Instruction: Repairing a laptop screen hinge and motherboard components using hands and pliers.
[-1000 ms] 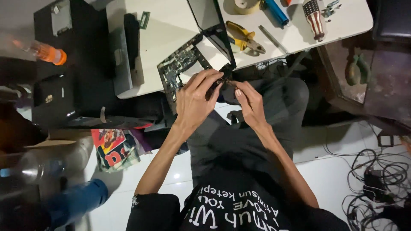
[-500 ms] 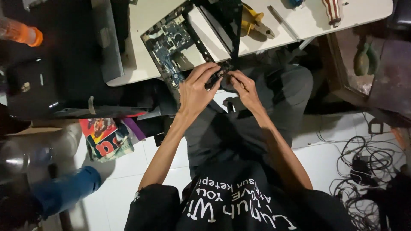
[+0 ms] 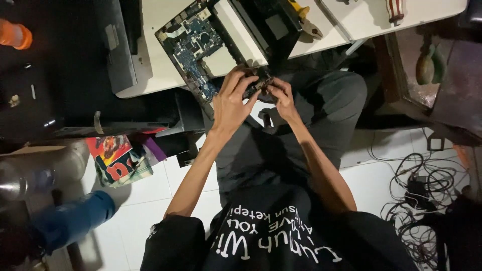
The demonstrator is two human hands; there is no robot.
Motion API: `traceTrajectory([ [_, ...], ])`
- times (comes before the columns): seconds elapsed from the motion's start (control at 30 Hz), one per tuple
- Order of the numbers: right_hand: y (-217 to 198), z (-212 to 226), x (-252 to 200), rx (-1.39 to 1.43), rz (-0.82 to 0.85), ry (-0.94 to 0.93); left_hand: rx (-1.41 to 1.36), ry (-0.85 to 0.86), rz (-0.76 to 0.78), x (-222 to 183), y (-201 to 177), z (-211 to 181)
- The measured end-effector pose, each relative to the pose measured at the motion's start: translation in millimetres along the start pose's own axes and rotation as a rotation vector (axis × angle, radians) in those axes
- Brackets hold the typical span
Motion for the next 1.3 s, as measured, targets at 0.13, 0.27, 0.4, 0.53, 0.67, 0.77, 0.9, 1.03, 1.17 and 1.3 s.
traceTrajectory([
  [0.13,11.5,18.5,1.5,0.040,0.005,0.000,-0.025,-0.051,0.051,-1.7,-1.8,4.3],
  [0.27,10.6,19.2,0.6,0.043,-0.017,0.002,-0.103,-0.027,0.105,6.6,-12.8,1.1],
  [0.4,7.7,10.6,1.1,0.009,-0.045,0.010,-0.218,0.063,0.192,13.3,-15.6,6.3],
  [0.53,9.1,10.7,-3.6,-0.005,-0.053,-0.001,-0.305,0.071,0.245,12.4,-10.9,12.3],
  [0.67,17.2,22.4,-2.4,0.021,-0.057,0.008,-0.340,0.053,0.231,13.0,-10.7,9.4],
  [0.77,14.0,22.1,-3.2,0.004,-0.058,0.020,-0.358,0.053,0.193,12.8,-10.1,4.1],
  [0.9,13.8,30.0,-2.7,0.003,-0.066,0.038,-0.351,0.036,0.167,11.5,-5.0,5.5],
  [1.03,10.1,35.0,2.7,0.009,-0.086,0.024,-0.327,0.033,0.148,15.5,-1.4,-2.5],
  [1.17,7.1,44.5,8.3,-0.032,-0.092,0.016,-0.274,0.049,0.136,19.4,4.1,-5.4],
  [1.3,5.2,43.8,7.9,-0.037,-0.093,0.008,-0.154,0.062,0.140,26.4,10.6,0.0],
])
Point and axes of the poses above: each hand's wrist, its own x-axis towards the middle knuckle, its own y-axis out of the palm, z = x × y, the point moved 7 cm from there along x, towards the middle knuckle, and after that the axes turned 1 degree about -y, right-handed, at the moved point
